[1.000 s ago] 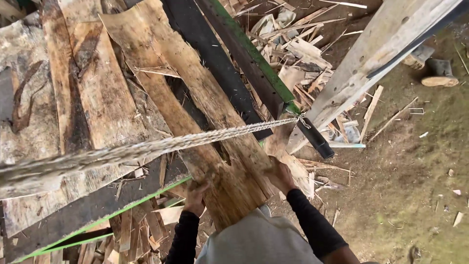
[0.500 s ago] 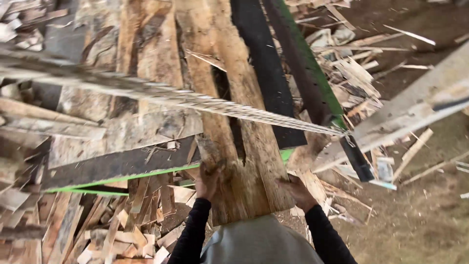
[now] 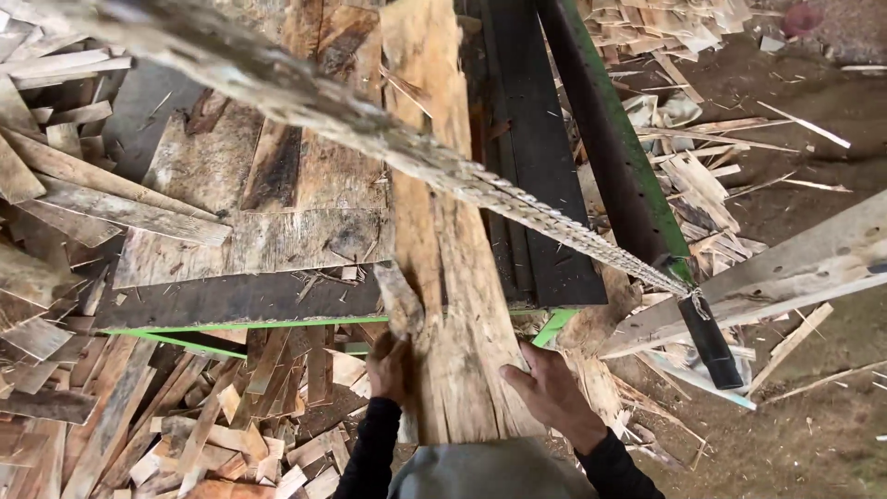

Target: Trimming pieces of wood using a manual shearing machine in a workshop.

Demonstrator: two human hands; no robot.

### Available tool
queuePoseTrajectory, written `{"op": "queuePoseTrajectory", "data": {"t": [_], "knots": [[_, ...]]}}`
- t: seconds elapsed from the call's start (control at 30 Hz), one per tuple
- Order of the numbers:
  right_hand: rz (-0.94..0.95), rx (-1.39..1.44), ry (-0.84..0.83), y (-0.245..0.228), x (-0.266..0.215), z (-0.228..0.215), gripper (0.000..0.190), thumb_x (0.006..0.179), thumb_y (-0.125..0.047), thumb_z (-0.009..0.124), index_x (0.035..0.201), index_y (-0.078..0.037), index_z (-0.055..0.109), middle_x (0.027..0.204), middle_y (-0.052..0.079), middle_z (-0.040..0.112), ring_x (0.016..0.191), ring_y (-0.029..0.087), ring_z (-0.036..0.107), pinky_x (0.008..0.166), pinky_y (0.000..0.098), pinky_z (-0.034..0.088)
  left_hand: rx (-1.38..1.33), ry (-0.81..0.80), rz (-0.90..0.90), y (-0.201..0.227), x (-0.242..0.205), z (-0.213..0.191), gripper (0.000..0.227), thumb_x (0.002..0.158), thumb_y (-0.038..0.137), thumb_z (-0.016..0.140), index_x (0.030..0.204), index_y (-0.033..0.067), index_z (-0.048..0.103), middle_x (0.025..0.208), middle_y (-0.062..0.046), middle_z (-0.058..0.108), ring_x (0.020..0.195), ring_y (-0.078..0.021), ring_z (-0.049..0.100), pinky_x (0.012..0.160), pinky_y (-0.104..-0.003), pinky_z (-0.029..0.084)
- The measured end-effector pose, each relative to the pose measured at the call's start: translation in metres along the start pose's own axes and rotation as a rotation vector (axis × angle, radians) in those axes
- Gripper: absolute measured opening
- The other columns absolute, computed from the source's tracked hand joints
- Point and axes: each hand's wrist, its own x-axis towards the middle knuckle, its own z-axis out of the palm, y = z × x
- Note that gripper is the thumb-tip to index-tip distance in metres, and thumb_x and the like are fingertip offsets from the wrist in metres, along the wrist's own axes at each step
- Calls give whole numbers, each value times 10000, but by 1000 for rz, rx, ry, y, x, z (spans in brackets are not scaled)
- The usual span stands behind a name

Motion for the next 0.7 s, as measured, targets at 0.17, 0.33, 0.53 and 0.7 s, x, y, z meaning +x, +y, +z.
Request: {"op": "queuePoseTrajectory", "data": {"t": [0.17, 0.33, 0.53, 0.7], "knots": [[-122, 71, -33, -18, 12, 27, 670, 930, -459, 639, 1456, -64, 512, 1344, 171, 647, 1198, 321, 645, 1033, 435, 507, 67, 23, 33, 120, -15, -39, 562, 864, 234, 770, 1319, -59, 620, 1202, -164, 740, 1094, -256, 687, 980, -366, 548], [-102, 555, -243, -25, 56, 51, 843, 867, -470, 719, 1522, -64, 377, 1389, 187, 637, 1224, 334, 682, 1061, 449, 561, 649, -39, 415, 112, 67, -175, 236, 1030, 196, 699, 1223, 101, 795, 1160, -147, 737, 1033, -242, 676, 923, -373, 559], [198, 571, 301, 196, 108, 103, 538, 987, -383, 591, 1428, -75, 605, 1256, 144, 761, 1025, 246, 712, 863, 385, 602, 451, 300, 143, 141, 97, -203, 590, 855, -5, 766, 1365, -34, 470, 1358, -198, 585, 1231, -282, 601, 974, -393, 582], [513, 1121, 861, 406, 142, 150, 393, 946, -260, 799, 1213, -60, 590, 1011, 59, 706, 844, 154, 665, 720, 309, 563, 1051, 301, 385, 29, 68, -259, 64, 1140, -1, 666, 1097, -45, 650, 1054, -180, 714, 925, -277, 670, 812, -385, 528]]}}
